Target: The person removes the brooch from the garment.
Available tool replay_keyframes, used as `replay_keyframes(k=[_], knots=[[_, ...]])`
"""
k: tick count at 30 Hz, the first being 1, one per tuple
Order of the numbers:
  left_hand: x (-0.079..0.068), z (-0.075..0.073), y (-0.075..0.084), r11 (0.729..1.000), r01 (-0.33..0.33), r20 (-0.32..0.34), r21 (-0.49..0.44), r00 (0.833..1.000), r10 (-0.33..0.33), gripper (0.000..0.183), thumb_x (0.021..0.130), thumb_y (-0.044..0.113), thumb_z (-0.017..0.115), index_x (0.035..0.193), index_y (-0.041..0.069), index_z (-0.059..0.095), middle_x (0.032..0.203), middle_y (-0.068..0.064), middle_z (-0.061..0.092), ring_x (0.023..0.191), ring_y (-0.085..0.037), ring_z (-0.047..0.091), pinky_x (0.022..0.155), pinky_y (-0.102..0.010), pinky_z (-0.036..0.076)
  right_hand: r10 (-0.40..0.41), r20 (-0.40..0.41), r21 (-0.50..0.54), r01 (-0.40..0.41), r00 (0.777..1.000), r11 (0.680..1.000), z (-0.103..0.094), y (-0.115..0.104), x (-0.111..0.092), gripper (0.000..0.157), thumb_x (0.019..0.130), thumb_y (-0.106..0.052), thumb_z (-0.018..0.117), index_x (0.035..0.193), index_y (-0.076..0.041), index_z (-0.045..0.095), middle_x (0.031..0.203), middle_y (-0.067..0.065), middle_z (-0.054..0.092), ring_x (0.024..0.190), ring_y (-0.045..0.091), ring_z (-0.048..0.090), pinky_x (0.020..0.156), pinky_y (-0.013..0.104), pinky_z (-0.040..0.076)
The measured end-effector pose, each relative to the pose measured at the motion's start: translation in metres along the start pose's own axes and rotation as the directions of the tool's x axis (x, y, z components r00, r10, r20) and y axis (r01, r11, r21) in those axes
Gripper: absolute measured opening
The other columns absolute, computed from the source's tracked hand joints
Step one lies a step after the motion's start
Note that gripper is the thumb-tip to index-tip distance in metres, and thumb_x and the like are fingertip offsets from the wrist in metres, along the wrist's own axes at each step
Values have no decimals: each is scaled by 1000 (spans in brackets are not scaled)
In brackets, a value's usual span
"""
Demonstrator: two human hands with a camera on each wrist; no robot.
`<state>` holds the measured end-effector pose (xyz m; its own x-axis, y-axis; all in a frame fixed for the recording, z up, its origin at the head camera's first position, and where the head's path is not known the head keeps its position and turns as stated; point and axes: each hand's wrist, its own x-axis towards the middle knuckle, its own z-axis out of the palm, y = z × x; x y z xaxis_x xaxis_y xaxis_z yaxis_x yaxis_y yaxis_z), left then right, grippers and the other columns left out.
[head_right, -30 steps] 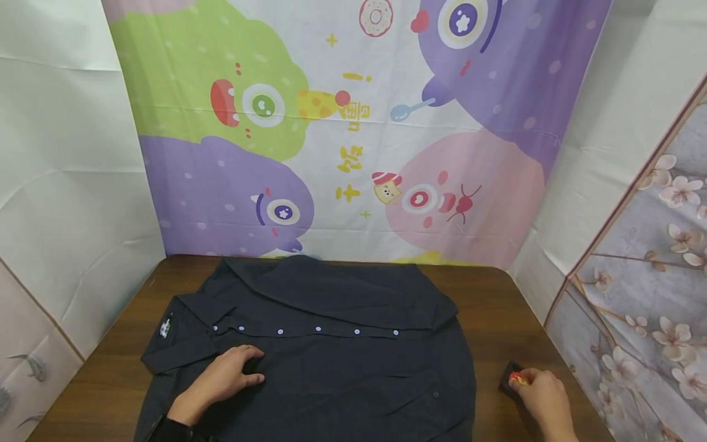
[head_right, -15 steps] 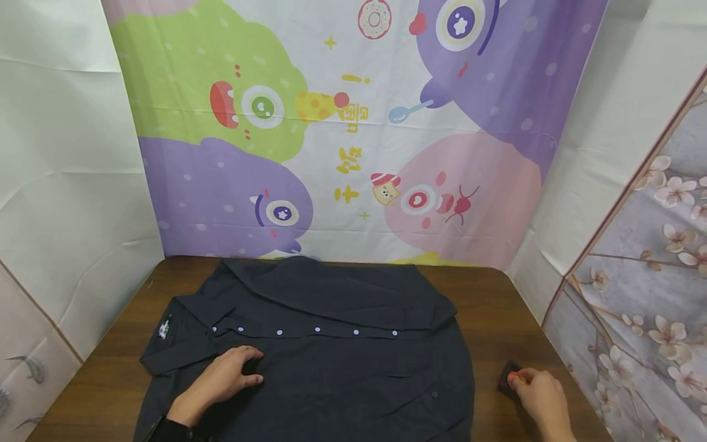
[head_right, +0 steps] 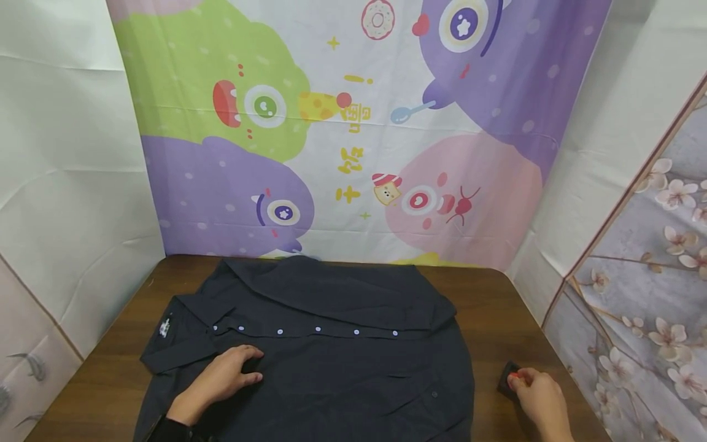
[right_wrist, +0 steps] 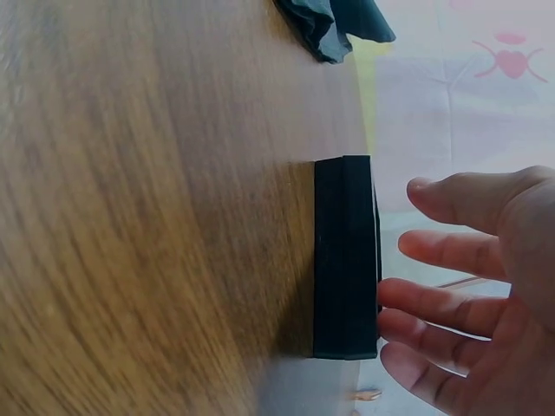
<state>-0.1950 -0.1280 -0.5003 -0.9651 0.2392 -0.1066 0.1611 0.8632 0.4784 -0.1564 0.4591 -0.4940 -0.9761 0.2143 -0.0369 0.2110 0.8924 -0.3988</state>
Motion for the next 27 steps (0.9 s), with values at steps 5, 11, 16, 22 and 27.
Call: replay_keyframes(k=[5, 11, 16, 22, 27], knots=[[1, -1, 0, 1000, -2, 7, 5, 1000, 2, 39, 80, 21, 79, 112, 3, 68, 122, -15, 64, 118, -36, 58, 101, -56, 44, -7, -12, -2, 7, 1000, 1000, 0, -1, -1, 49, 92, -33, 65, 111, 12, 63, 100, 25, 70, 96, 48, 63, 76, 56, 49], [0, -1, -1, 1000, -2, 10, 3, 1000, 2, 37, 81, 20, 78, 112, 4, 67, 123, -15, 64, 118, -36, 57, 101, -55, 44, -41, -33, -4, 41, 999, 999, 0, -3, 0, 45, 92, -28, 64, 113, 12, 62, 100, 24, 70, 99, 49, 62, 79, 58, 49], [0, -1, -1, 1000, -13, -2, 0, 1000, 13, 37, 80, 20, 79, 111, 3, 68, 121, -15, 65, 117, -36, 58, 101, -54, 45, -35, -59, 7, 36, 998, 999, 1, -6, -2, 43, 93, -24, 63, 114, 13, 61, 102, 25, 70, 100, 48, 62, 81, 58, 48], [1, 0, -1, 1000, -9, 12, -3, 1000, 9, 38, 80, 20, 79, 112, 4, 67, 122, -15, 64, 118, -36, 58, 101, -55, 45, -30, -82, 6, 31, 996, 1000, 2, -12, -4, 47, 96, -28, 60, 118, 14, 59, 112, 32, 64, 108, 53, 57, 88, 62, 46], [0, 0, 0, 1000, -4, 7, 0, 1000, 4, 38, 80, 21, 79, 112, 4, 67, 122, -14, 64, 118, -36, 58, 101, -55, 45, -41, -101, 2, 42, 994, 999, -1, -17, -5, 52, 98, -33, 56, 119, 14, 58, 113, 34, 63, 104, 51, 58, 86, 62, 46]])
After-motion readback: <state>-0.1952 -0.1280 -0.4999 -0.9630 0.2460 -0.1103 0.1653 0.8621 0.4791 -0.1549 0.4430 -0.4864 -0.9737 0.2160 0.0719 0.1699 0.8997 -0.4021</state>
